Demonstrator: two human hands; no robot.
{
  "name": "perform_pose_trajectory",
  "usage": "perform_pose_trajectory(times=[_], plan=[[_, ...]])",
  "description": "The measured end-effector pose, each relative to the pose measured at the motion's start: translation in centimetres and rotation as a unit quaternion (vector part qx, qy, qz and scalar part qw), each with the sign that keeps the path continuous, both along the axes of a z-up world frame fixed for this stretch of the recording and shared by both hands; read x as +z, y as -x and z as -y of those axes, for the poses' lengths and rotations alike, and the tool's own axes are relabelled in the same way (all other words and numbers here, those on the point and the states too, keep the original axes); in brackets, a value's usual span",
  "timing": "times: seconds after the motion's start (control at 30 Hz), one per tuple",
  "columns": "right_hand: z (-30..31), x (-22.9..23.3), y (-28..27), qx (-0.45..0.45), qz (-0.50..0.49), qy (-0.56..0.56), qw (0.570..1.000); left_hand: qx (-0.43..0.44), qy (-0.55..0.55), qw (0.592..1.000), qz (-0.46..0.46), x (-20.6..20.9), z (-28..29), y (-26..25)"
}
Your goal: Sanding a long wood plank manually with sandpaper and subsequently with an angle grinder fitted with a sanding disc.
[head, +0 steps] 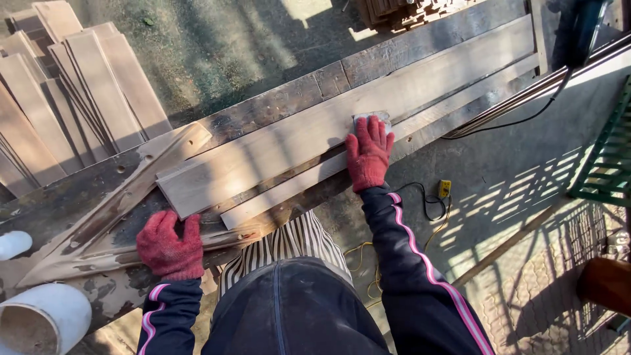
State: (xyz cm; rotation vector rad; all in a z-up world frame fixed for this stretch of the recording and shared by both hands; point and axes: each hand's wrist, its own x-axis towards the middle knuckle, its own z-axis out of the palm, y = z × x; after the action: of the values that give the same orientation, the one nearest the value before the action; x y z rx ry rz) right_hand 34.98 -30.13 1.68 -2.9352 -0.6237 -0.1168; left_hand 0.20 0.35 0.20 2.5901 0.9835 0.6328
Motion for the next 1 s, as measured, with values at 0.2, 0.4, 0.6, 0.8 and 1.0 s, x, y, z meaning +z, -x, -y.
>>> perform_pose_trajectory(times=[0.2, 0.4, 0.6, 0.8, 1.0], plan=[[-10.4, 1.9, 9.9, 0.174, -0.035, -0.102, 0.979, 0.143, 0.372, 0.917, 0.024, -2.9, -1.4, -0.4], [-12.0, 11.7, 10.1, 0.274, -0.030, -0.146, 0.950, 0.250, 0.747, 0.553, 0.273, 1.9, -4.3, -2.6], [-9.8, 15.2, 6.9, 0.283, -0.084, -0.206, 0.933, 0.055, 0.725, 0.613, 0.309, 16.2, -1.0, -8.3], [-16.0, 17.5, 15.1, 0.376, -0.019, -0.211, 0.902, 0.058, 0.746, 0.427, 0.508, 17.1, 0.1, -10.6], [-16.1, 18.9, 15.0, 0.388, -0.032, -0.221, 0.894, -0.050, 0.756, 0.375, 0.534, 16.8, 0.3, -10.2]])
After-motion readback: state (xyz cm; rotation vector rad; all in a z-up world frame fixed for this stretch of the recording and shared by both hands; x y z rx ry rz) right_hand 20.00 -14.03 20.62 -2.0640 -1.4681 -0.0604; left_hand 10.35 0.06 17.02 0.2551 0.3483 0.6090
